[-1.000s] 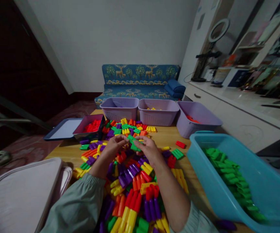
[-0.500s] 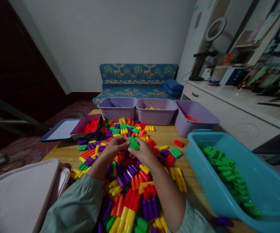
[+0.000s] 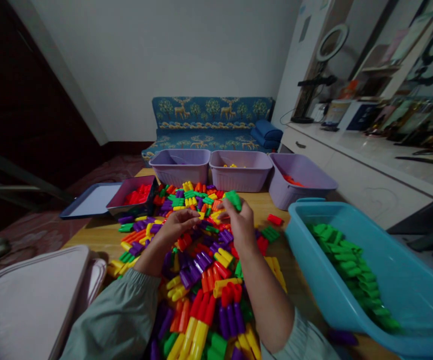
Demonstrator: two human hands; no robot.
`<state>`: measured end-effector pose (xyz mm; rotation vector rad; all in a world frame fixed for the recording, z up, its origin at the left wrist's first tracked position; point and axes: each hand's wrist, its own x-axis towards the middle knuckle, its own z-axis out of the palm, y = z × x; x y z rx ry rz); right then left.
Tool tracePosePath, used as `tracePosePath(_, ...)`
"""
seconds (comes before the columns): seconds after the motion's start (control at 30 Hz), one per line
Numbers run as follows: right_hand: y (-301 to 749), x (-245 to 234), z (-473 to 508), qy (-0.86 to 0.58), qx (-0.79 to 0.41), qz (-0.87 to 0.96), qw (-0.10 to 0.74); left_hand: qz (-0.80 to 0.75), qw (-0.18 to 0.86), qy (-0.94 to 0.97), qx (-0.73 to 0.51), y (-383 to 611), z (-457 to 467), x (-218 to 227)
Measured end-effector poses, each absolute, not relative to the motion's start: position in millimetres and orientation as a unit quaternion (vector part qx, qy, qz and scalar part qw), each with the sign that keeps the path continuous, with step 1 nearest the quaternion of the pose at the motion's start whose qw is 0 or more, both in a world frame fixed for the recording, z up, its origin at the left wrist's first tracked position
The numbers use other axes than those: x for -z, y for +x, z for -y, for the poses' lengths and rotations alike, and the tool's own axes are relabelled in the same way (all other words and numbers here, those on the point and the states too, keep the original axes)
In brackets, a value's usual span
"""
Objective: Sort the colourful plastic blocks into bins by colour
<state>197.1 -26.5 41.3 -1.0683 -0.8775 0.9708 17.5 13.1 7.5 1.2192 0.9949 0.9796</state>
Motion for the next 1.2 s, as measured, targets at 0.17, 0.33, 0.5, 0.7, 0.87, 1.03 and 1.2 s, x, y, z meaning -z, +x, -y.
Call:
tracePosePath(0.17, 258.2, -69.1, 28.7, -0.400, -0.220, 0.194, 0.869, -0.437, 0.598, 0.525, -0.419, 17.5, -16.0, -2.4)
tracePosePath(0.33, 314.0, -73.4, 39.1, -0.482, -0.147, 0.124, 0.855, -0.446, 0.600, 0.520, -0.413, 18.9, -20.0, 4.9)
tracePosePath(0.5, 312.9, -73.7, 38.7, -0.509, -0.160, 0.161, 0.830, -0.446, 0.585, 0.528, -0.424, 19.2, -21.8, 12.1)
tracePosePath(0.7, 253.0, -55.8, 23.0, -0.495, -0.324, 0.331, 0.735, -0.469, 0.449, 0.629, -0.428, 15.7, -21.3, 14.5)
tracePosePath(0.87, 209.3, -27.0, 22.9, -0.618, -0.278, 0.630, 0.380, -0.514, 0.219, 0.767, -0.315, 6.1, -17.7, 1.7)
tracePosePath(1.03, 198.3, -21.6, 30.6, -0.660, -0.109, 0.726, 0.156, -0.442, 0.159, 0.848, -0.246, 4.8, -13.1, -3.9)
tracePosePath(1.2, 190.5, -14.8, 29.6, -0.656, -0.098, 0.738, 0.129, -0.388, 0.144, 0.880, -0.234, 15.7, -9.9, 2.4)
